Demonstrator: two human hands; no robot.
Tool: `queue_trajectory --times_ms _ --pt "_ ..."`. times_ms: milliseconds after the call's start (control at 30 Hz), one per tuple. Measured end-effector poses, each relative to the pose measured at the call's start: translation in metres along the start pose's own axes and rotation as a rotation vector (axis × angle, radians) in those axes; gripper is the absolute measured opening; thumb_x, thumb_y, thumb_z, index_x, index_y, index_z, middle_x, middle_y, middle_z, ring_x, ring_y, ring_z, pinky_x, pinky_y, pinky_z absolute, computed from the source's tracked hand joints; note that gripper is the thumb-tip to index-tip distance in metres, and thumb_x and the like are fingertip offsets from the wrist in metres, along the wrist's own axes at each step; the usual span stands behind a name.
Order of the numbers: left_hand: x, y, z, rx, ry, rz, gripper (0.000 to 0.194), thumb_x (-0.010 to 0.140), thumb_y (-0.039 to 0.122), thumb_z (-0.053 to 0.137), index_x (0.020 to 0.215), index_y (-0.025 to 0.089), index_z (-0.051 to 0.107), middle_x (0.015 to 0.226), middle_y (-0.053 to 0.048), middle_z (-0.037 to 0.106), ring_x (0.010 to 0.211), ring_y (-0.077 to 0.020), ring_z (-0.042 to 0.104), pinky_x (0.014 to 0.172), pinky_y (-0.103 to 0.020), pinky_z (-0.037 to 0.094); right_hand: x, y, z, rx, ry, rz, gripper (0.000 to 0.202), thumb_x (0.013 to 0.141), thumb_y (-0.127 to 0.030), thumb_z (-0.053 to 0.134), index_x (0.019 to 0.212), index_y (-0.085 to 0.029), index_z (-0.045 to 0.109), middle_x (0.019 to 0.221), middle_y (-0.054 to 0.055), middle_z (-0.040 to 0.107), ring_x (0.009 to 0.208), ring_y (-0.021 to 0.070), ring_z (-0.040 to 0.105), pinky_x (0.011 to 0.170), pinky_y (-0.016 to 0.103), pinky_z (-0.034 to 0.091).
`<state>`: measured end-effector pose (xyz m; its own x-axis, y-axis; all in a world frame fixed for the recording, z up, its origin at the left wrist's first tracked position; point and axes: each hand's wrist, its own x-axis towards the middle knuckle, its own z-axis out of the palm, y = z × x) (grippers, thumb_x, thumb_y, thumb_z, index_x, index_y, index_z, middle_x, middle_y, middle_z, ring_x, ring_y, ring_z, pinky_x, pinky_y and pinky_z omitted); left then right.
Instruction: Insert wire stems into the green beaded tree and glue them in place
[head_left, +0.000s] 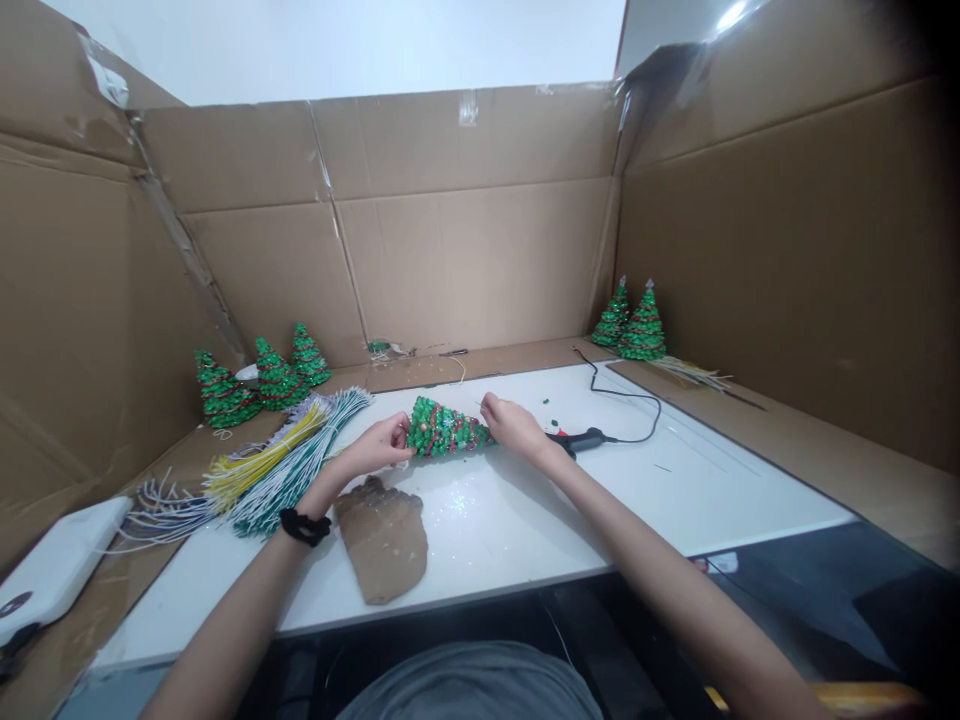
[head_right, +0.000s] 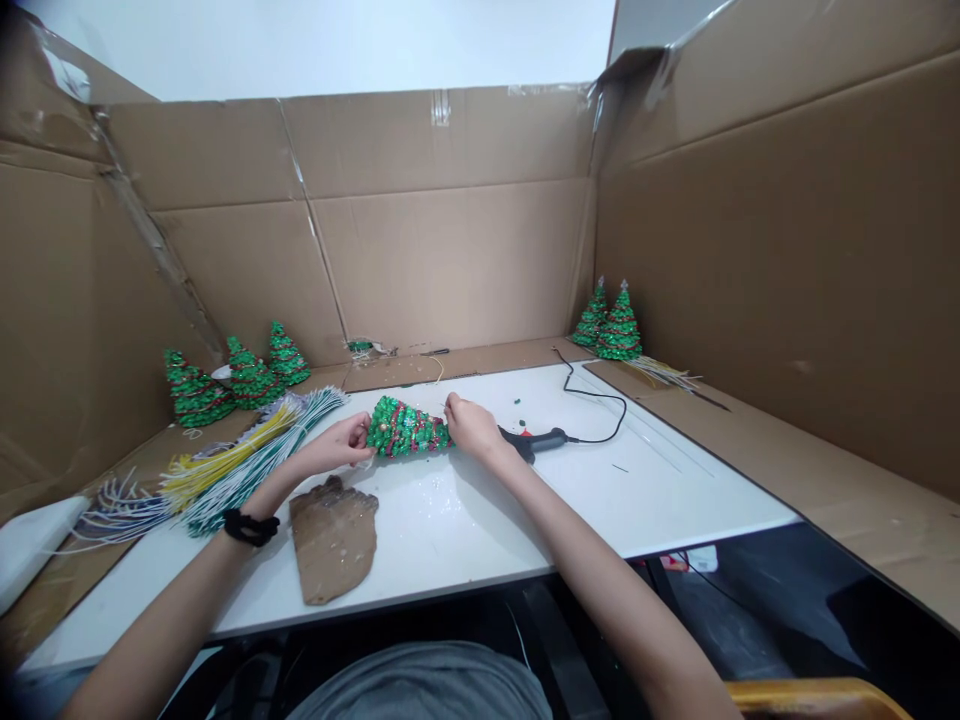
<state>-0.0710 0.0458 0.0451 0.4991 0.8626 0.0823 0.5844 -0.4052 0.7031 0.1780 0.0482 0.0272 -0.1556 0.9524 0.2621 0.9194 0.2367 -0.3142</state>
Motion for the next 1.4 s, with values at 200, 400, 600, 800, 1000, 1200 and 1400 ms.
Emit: queue_trajectory --times_ms 200,400,600,800,1000,1200,1400 --pt "-0.001 0.0 -0.002 -0.062 -0.026 -0.006 0.03 0.073 0.042 0.058 0.089 0.018 0.047 0.057 0.007 0.04 0.052 -0.0105 0.039 0.048 -0.022 0.028 -0.003 -0.004 -0.008 -0.07 -0.125 0.144 0.017 0.09 -0.017 0.032 0.099 -0.015 0.046 0.092 0.017 0.065 0.077 0.0247 0.061 0.053 0.027 0.026" --pt "0.003 0.0 0.003 -0.226 0.056 -0.078 0.04 0.081 0.053 0.044 0.095 0.016 0.05 0.053 0.007 0.038 0.047 -0.0097 0.035 0.047 -0.022 0.028 -0.007 -0.007 -0.013 0.09 -0.181 0.175 0.016 0.09 -0.014 0.028 0.097 -0.016 0.042 0.073 0.012 0.064 0.057 0.0208 0.059 0.054 0.028 0.031" --pt "-0.001 0.008 0.001 -0.253 0.027 -0.088 0.036 0.077 0.049 0.05 0.093 0.016 0.048 0.054 0.007 0.035 0.048 -0.0087 0.033 0.047 -0.021 0.025 -0.004 -0.003 -0.005 0.236 -0.107 0.175 0.01 0.089 -0.016 0.031 0.09 -0.018 0.04 0.07 0.008 0.06 0.047 0.0171 0.051 0.055 0.028 0.035" --pt "-0.005 0.01 -0.013 -0.132 -0.162 -0.03 0.029 0.07 0.038 0.06 0.07 0.018 0.039 0.06 0.007 0.029 0.052 -0.0071 0.027 0.048 -0.021 0.022 0.001 0.0 0.001 0.371 0.056 0.107 0.011 0.091 -0.023 0.026 0.083 -0.022 0.034 0.071 0.005 0.057 0.056 0.0191 0.054 0.059 0.029 0.038" --pt "0.003 -0.009 -0.006 0.065 -0.148 0.007 0.027 0.061 0.03 0.063 0.074 0.018 0.042 0.065 0.005 0.036 0.058 -0.0096 0.033 0.052 -0.023 0.028 0.008 0.007 0.012 0.795 0.258 0.025 0.022 0.09 -0.042 0.027 0.079 -0.024 0.033 0.079 0.002 0.053 0.06 0.0159 0.054 0.058 0.03 0.046" --pt "0.0 -0.003 -0.012 0.12 -0.118 0.046 0.02 0.065 0.031 0.059 0.07 0.017 0.046 0.065 0.004 0.04 0.06 -0.0112 0.038 0.054 -0.023 0.031 0.011 0.008 0.019 1.068 0.326 -0.022 0.03 0.083 -0.054 0.041 0.078 -0.023 0.04 0.083 0.001 0.051 0.067 0.0157 0.054 0.062 0.031 0.051" --pt "-0.013 0.008 -0.035 -0.03 -0.19 -0.01 0.018 0.072 0.034 0.054 0.075 0.016 0.057 0.072 0.0 0.053 0.064 -0.0119 0.046 0.057 -0.022 0.036 0.011 0.006 0.02 1.156 0.354 -0.019 0.034 0.079 -0.057 0.049 0.077 -0.023 0.044 0.082 0.001 0.053 0.065 0.015 0.053 0.063 0.033 0.053"
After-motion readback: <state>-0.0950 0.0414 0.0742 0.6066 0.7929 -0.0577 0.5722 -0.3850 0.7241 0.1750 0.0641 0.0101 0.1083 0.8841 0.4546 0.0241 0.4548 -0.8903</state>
